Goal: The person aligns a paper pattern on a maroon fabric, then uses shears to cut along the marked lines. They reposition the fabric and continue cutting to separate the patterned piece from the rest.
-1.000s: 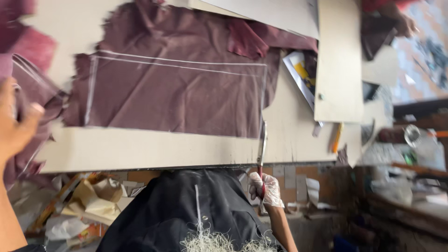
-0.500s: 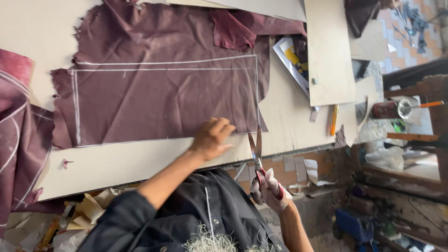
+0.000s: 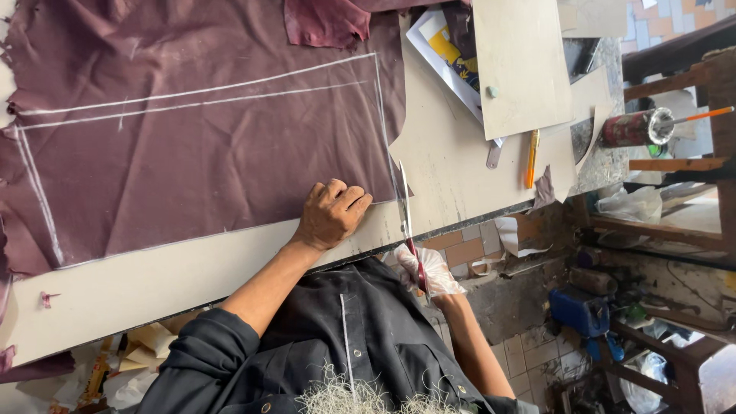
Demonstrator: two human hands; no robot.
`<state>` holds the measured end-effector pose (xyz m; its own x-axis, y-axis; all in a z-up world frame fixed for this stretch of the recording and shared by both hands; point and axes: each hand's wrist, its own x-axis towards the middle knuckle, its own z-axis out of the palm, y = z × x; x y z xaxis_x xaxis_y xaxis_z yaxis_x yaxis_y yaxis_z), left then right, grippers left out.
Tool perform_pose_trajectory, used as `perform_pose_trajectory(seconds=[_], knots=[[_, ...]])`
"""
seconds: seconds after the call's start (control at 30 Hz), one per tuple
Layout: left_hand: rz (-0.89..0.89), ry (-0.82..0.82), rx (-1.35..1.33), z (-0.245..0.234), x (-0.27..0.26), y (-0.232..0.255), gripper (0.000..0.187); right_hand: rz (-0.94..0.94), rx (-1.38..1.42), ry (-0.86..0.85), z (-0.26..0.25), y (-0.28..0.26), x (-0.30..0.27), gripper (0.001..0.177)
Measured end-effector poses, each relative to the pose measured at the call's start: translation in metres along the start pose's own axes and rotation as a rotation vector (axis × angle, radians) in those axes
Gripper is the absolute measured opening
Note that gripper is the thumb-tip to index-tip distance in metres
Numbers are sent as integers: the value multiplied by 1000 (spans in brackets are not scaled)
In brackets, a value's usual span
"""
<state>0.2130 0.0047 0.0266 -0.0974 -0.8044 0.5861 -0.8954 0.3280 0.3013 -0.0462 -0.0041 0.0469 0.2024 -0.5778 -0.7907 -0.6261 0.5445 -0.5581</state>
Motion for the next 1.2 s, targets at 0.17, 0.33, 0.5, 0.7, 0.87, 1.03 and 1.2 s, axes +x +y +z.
perform_pose_trajectory(seconds=[0.17, 0.33, 0.5, 0.7, 0.87, 1.03, 1.2], knots=[[-16, 4, -24, -2, 3, -1, 7, -18, 108, -47, 1, -8, -2, 40], [-6, -5, 4, -1, 1, -1, 9, -6, 50, -23, 3, -13, -5, 42], [-19, -21, -7, 1, 3, -3, 8, 121, -15, 18, 0, -15, -7, 48], [-27, -20, -29, 0, 1, -2, 8, 149, 59, 8, 4, -18, -7, 41], [-4, 29, -71, 0, 0, 0, 8, 6, 68, -11, 4, -38, 8, 49], [-19, 47, -118, -4, 4, -3, 12, 41, -144, 10, 2, -67, 11, 60], [-24, 34, -118, -6, 4, -1, 14, 97, -40, -19, 3, -79, 1, 60]])
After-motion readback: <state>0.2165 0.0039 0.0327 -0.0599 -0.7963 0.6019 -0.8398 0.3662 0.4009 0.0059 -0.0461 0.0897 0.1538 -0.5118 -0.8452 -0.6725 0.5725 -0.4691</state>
